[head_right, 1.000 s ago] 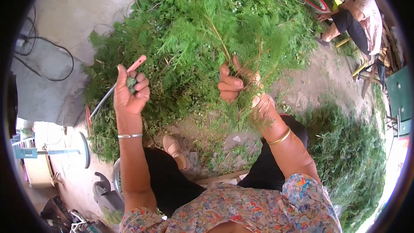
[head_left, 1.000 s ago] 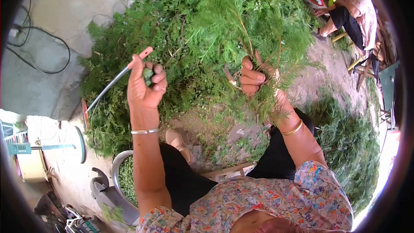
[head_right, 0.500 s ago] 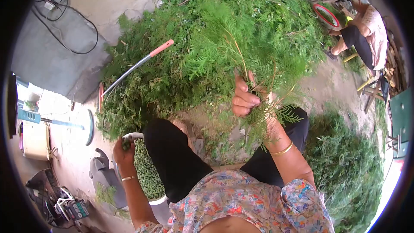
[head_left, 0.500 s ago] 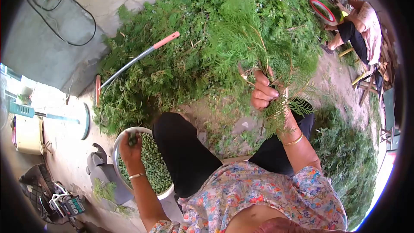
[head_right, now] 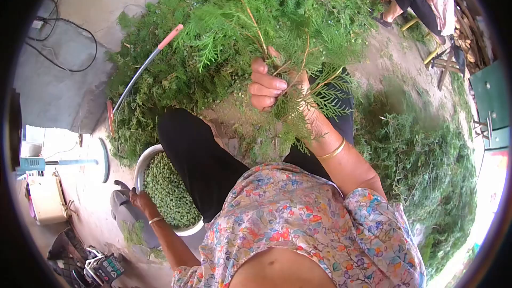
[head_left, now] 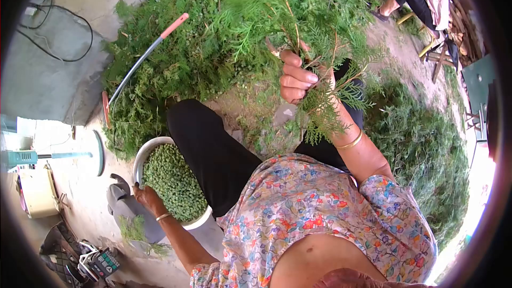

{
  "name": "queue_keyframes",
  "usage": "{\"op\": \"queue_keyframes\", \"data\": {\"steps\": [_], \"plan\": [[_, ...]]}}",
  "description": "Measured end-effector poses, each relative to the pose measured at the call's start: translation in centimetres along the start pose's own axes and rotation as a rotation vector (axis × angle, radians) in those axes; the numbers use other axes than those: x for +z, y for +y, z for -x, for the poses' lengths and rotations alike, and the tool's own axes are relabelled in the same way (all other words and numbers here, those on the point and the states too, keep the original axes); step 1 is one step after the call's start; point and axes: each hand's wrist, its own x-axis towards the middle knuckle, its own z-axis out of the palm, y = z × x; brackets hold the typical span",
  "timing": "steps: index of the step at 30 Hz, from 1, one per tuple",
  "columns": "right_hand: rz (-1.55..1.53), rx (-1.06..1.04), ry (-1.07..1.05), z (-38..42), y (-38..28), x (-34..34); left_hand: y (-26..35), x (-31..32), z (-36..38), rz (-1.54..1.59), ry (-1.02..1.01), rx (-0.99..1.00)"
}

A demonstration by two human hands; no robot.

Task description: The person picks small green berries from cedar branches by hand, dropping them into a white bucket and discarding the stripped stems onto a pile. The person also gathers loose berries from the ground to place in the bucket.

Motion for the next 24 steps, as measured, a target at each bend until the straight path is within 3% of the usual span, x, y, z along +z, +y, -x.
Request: {"op": "queue_keyframes", "data": {"steps": [3, 5, 7, 8, 11, 12, 15, 16, 17, 18, 20, 22, 24], "plan": [[0.003, -0.015, 0.004, 0.3, 0.5, -0.1, 2.0, -1.6, 0.8, 0.262, -0.06, -0.044], [-0.005, -0.021, -0.006, 0.6, 0.8, 0.0, 1.1, -1.5, 1.1, 0.263, -0.005, -0.073], [-0.008, -0.02, -0.022, 0.6, 0.9, 0.0, 0.0, -2.0, 1.3, 0.318, -0.259, -0.319], [-0.009, 0.003, -0.042, 0.7, 0.9, 0.0, -1.1, -1.7, 1.3, 0.323, -0.255, -0.316], [-0.024, 0.038, -0.072, 0.9, 0.9, -0.5, -2.5, -0.5, 2.5, 0.052, -0.142, 0.017], [-0.023, 0.059, -0.116, 1.0, 0.9, -0.8, -2.4, -0.7, 3.2, -0.001, -0.158, -0.035], [-0.041, 0.088, -0.22, 1.2, 1.0, -1.8, 3.6, -2.4, 4.4, -0.162, -0.189, -0.109], [-0.04, 0.099, -0.264, 1.3, 1.1, -1.8, 3.5, -1.7, 4.5, 0.067, -0.082, -0.052], [-0.04, 0.109, -0.306, 1.4, 1.1, -1.8, 5.3, -2.0, 4.7, 0.071, -0.083, -0.049], [-0.087, 0.102, -0.409, 1.5, 1.3, -3.2, 9.0, -3.1, 5.2, 0.168, -0.091, 0.012], [-0.069, 0.088, -0.401, 1.6, 1.3, -3.2, 16.0, -4.5, 6.4, 0.265, -0.101, 0.072], [-0.057, 0.076, -0.395, 1.7, 1.4, -3.0, 22.5, -5.0, 8.0, 0.593, -0.165, 0.18], [-0.021, -0.019, -0.304, 2.0, 1.8, -2.5, 27.4, -5.2, 10.6, 0.697, -0.384, 0.227]]}}
